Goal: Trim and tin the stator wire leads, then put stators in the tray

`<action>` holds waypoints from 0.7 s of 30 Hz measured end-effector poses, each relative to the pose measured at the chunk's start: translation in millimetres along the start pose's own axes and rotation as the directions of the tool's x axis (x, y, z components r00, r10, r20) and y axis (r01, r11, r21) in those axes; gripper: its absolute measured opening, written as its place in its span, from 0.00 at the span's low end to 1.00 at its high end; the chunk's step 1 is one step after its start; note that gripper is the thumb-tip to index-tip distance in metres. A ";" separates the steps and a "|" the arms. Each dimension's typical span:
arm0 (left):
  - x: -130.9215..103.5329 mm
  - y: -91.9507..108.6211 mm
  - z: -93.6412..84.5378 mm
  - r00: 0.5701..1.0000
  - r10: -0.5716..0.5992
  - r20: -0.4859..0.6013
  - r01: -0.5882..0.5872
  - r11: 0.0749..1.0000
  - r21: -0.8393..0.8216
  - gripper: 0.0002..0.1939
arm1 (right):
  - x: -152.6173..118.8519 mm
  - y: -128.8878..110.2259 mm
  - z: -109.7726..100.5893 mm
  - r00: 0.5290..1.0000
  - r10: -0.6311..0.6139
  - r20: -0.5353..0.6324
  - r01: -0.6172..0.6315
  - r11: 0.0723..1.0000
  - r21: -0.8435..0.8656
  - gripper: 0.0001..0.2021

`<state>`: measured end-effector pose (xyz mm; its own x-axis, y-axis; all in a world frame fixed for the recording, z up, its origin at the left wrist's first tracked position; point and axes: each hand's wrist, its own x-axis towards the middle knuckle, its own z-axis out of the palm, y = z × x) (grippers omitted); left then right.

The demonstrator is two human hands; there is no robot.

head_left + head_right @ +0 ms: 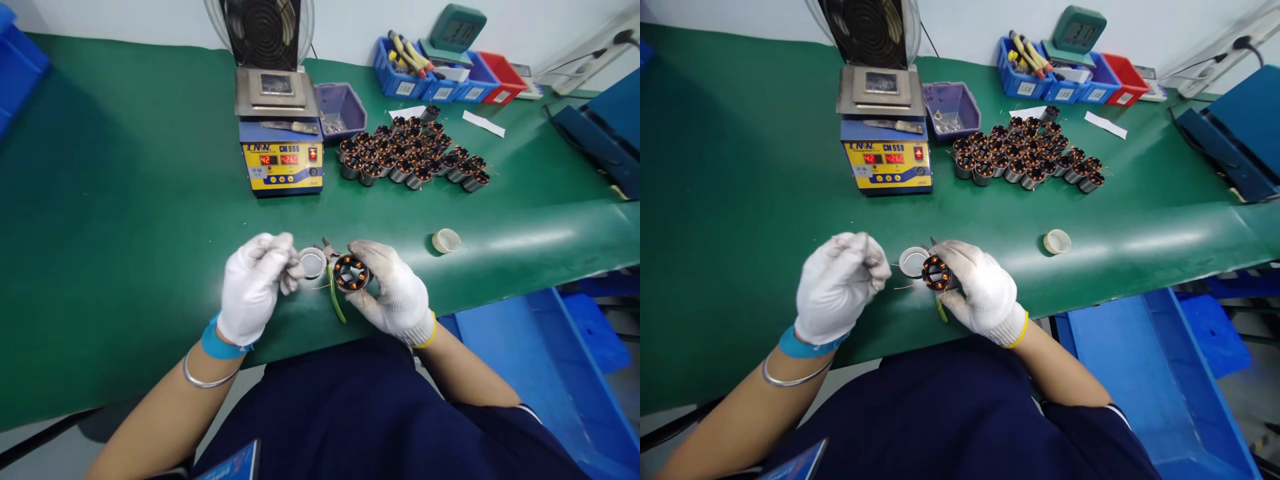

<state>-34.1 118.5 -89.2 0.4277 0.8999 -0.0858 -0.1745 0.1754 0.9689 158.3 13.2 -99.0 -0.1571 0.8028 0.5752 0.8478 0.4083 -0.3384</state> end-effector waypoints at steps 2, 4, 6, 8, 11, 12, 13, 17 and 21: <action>2.2 -1.6 0.3 0.995 0.094 -0.037 -0.091 0.992 0.087 0.24 | 2.8 1.4 -1.4 0.999 -0.032 0.033 0.033 0.999 -0.030 0.28; 3.1 -4.3 4.3 0.991 0.120 0.050 -0.128 0.969 0.209 0.23 | 5.0 2.7 -0.7 0.997 -0.061 0.056 0.064 0.996 -0.062 0.27; 2.9 -6.1 7.7 0.988 0.116 0.100 -0.138 0.957 0.255 0.18 | 5.8 4.0 1.3 0.995 -0.077 0.062 0.082 0.993 -0.082 0.28; 3.6 -5.5 6.5 0.988 0.153 0.005 -0.151 0.964 0.221 0.16 | 5.3 5.8 3.5 0.996 -0.064 0.056 0.068 0.995 -0.073 0.29; 9.0 -1.1 -3.2 0.960 0.185 -0.210 -0.172 0.982 0.077 0.13 | 4.4 9.6 5.6 0.997 0.001 0.080 0.004 0.998 -0.059 0.30; 11.7 0.3 -6.6 0.951 0.173 -0.255 -0.176 0.984 0.009 0.14 | 4.8 11.1 6.1 0.994 0.022 0.105 -0.015 0.998 -0.067 0.30; 14.5 1.3 -9.0 0.948 0.154 -0.277 -0.176 0.983 -0.058 0.14 | 5.8 12.4 6.4 0.990 0.038 0.136 -0.027 0.996 -0.082 0.30; 22.4 -1.6 -8.9 0.968 0.049 -0.248 -0.101 0.974 -0.202 0.17 | 15.7 14.7 7.6 0.946 0.120 0.301 -0.063 0.979 -0.192 0.29; 24.6 -8.4 -5.2 0.975 0.011 -0.220 -0.060 0.974 -0.216 0.17 | 29.5 11.3 6.5 0.890 0.159 0.428 -0.021 0.951 -0.308 0.25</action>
<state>-26.8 141.2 -100.7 0.2200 0.9675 -0.1244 -0.3875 0.2037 0.8991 160.0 44.4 -90.7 -0.2222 0.9650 0.1390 0.9657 0.2374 -0.1048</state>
